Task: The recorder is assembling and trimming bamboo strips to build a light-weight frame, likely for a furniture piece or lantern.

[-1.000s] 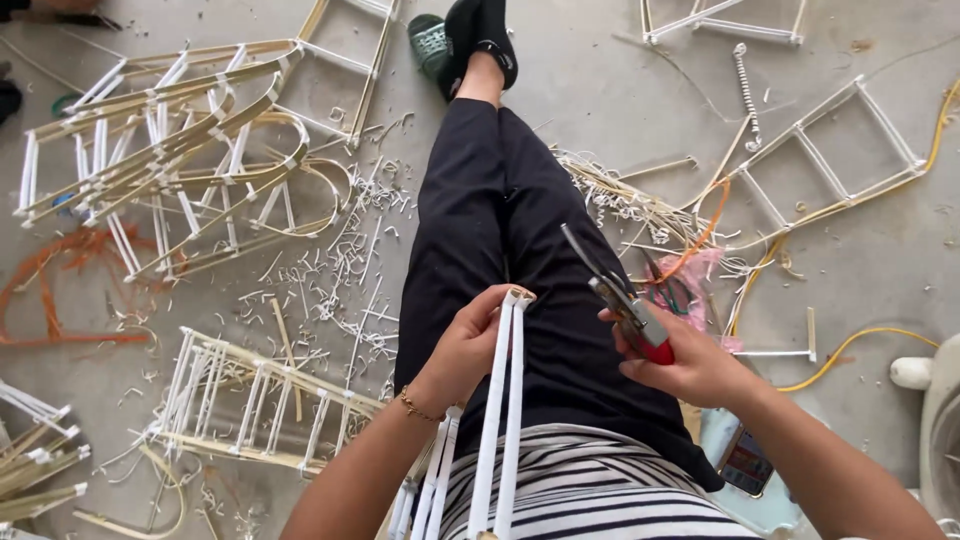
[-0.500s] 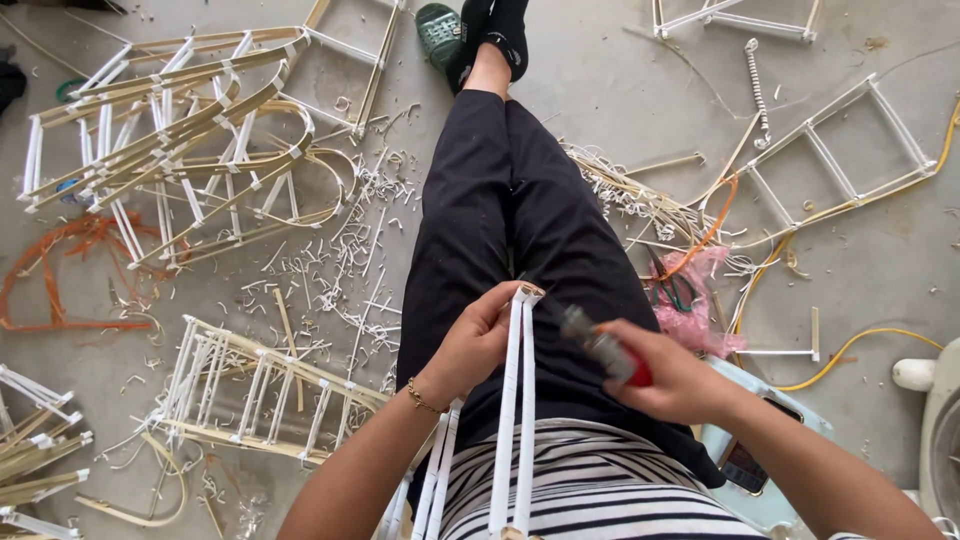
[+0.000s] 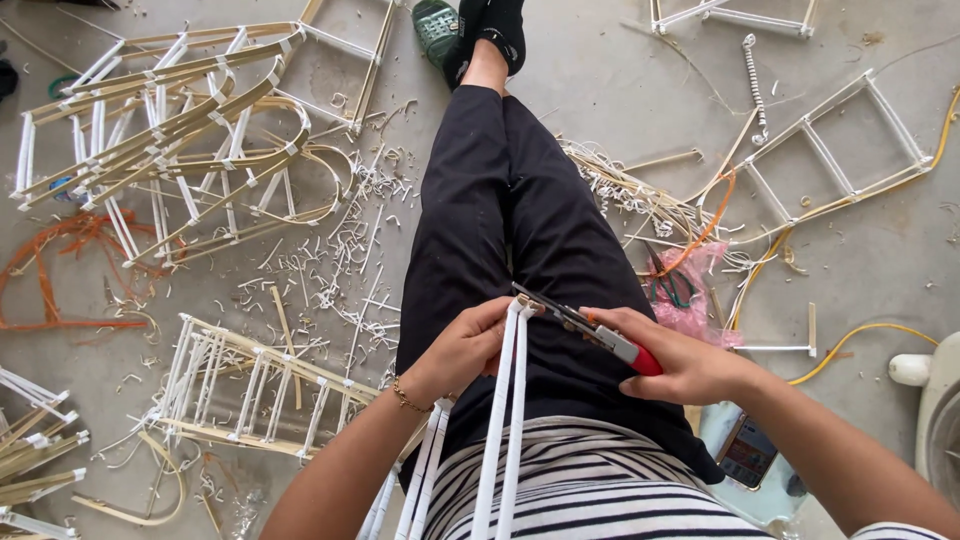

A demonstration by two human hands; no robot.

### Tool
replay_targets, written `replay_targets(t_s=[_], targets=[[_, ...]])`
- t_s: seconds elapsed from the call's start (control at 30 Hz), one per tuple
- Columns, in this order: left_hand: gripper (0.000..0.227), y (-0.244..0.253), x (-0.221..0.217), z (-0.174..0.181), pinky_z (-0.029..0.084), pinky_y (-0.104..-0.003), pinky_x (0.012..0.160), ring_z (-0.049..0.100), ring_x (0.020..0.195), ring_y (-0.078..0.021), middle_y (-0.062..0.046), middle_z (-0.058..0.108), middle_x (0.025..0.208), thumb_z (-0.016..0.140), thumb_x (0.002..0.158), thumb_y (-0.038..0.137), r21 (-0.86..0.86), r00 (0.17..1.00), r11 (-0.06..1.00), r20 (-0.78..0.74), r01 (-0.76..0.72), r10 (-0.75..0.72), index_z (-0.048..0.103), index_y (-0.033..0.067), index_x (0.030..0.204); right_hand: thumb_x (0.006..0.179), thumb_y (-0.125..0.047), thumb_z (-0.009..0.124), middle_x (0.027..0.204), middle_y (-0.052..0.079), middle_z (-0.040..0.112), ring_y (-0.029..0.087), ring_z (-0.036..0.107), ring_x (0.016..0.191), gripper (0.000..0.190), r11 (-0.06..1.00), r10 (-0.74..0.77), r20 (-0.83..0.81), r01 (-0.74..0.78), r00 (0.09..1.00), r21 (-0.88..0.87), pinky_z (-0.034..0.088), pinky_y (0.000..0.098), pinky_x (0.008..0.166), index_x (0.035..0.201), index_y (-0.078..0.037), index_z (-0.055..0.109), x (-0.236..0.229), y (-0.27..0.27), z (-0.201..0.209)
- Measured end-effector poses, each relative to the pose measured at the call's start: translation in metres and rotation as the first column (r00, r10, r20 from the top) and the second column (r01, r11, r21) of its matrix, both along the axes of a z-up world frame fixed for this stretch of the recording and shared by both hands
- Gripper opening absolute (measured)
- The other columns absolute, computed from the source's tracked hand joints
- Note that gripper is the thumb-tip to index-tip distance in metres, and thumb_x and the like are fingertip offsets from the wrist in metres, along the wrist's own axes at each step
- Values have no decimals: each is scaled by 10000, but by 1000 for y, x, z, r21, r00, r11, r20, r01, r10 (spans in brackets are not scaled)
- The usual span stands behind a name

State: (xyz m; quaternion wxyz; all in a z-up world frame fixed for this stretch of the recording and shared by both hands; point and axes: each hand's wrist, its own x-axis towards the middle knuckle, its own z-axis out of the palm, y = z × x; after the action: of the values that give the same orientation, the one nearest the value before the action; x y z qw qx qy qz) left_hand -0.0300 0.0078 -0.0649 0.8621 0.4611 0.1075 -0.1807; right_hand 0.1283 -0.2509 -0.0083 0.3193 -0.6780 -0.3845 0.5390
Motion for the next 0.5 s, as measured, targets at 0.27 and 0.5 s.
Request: replay_targets(t_s=[0.27,0.5], targets=[[314,1,4,-4,361,-184,474,416,531,-15,70,515,688,469,1089,189,103,999,994,-26,42,-39,645,25,1292,756,-96,713,1538,83,396,234,431,1419,1005,988,116,134,-101,984,-115,349,371,1149,1603,-203,184,6,8,7],[312,39,25,-177,407,-192,541,507,634,-31,42,640,820,559,1006,118,122,999,992,37,13,-18,726,25,1253,769,-144,728,1422,175,493,326,489,1350,926,995,37,193,-55,981,87,383,414,1146,1593,-128,305,5,4,-26]])
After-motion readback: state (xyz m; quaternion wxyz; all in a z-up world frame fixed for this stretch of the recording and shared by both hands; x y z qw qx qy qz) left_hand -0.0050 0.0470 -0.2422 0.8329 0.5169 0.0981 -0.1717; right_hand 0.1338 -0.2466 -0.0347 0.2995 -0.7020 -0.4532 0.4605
